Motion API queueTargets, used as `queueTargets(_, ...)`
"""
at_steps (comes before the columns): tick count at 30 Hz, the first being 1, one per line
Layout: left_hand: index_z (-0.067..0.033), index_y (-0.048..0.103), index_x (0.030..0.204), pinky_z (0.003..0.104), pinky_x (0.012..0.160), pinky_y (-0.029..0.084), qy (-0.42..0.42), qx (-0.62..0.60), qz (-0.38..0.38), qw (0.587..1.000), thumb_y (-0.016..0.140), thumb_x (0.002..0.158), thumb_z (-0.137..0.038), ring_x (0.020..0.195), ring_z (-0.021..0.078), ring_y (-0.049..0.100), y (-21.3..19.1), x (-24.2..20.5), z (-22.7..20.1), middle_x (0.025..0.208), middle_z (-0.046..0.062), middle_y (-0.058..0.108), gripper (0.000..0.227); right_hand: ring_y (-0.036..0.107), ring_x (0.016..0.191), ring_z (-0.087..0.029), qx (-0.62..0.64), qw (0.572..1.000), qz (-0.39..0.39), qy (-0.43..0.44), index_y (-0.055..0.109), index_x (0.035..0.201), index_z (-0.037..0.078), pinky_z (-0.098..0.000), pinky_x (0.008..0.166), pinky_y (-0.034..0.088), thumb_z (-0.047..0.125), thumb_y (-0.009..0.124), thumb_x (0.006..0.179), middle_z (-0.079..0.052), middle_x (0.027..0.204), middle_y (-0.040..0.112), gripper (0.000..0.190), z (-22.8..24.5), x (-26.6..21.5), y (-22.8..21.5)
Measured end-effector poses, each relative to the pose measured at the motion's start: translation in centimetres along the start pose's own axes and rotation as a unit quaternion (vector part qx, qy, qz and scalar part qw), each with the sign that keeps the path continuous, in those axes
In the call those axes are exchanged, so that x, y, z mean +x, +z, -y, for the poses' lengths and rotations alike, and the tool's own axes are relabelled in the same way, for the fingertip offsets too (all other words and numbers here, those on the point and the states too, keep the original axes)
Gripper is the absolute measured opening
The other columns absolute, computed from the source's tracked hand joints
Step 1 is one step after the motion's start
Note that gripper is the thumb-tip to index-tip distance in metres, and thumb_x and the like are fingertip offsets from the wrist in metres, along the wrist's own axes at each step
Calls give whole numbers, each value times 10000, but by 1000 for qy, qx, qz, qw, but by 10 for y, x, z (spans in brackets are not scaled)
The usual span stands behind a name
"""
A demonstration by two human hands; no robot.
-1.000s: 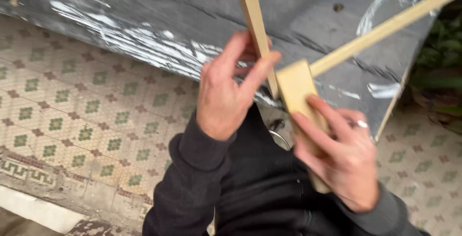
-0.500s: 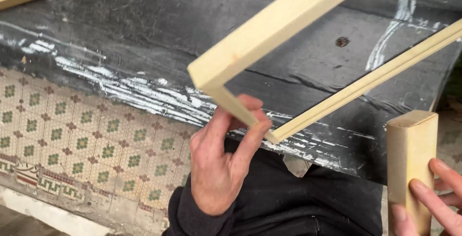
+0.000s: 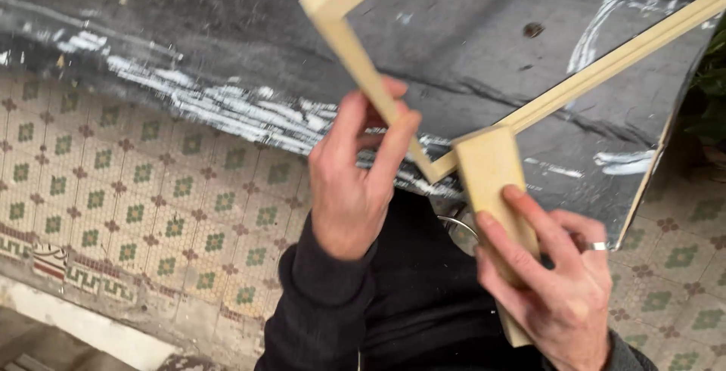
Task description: Sanding the surfaces and edges of a wooden picture frame using a sanding block.
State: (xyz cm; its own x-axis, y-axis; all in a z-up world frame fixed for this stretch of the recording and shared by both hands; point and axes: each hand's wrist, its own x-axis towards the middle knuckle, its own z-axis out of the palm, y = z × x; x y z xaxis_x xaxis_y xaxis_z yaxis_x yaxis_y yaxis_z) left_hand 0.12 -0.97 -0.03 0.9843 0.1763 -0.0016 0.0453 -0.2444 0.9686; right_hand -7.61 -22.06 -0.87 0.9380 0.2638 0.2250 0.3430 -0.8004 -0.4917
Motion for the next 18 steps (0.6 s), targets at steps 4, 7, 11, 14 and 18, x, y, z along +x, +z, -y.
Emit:
queueTargets(4, -25, 618, 1289, 309, 857, 648, 8, -25, 3, 1000, 692, 1018, -129, 947, 163, 775, 2, 5, 7, 1035, 83, 748, 299, 576, 987, -290, -36, 999, -4, -19, 768, 1157, 166, -370, 850, 502, 77, 869, 695, -76, 1353, 670, 481, 12, 7, 1)
queueTargets(7, -30, 612, 1303, 310, 844, 651, 25, -18, 5, 1000, 699, 1018, -167, 962, 173, 787, 6, 6, 16, 1079, 84, 768, 328, 586, 987, -313, -58, 998, 11, -36, 753, 1158, 160, -395, 885, 500, 91, 871, 677, -87, 1338, 672, 499, 18, 18, 3)
queueTargets(11, -37, 590, 1353, 328, 896, 656, 85, 18, -1, 996, 691, 1061, -223, 1034, 192, 788, 9, 1, 23, 1167, 102, 763, 360, 596, 985, -332, -61, 996, 14, -59, 745, 1183, 143, -403, 875, 502, 101, 869, 706, -125, 1316, 680, 496, 14, 44, 11)
queueTargets(14, -37, 579, 1364, 337, 886, 656, 104, 41, -1, 994, 693, 1064, -257, 1034, 201, 790, 12, 0, 24, 1148, 107, 764, 389, 601, 1002, -307, -86, 994, 6, -67, 742, 1232, 143, -400, 883, 504, 113, 871, 775, -127, 1338, 676, 476, 3, 53, 0)
queueTargets(18, -53, 572, 1358, 324, 888, 664, 123, 48, 4, 991, 679, 1082, -266, 1028, 198, 791, 15, 3, 34, 1140, 97, 762, 364, 598, 1046, -305, -107, 993, 7, -55, 738, 1267, 149, -386, 898, 528, 113, 858, 806, -113, 1368, 668, 477, 7, 40, -19)
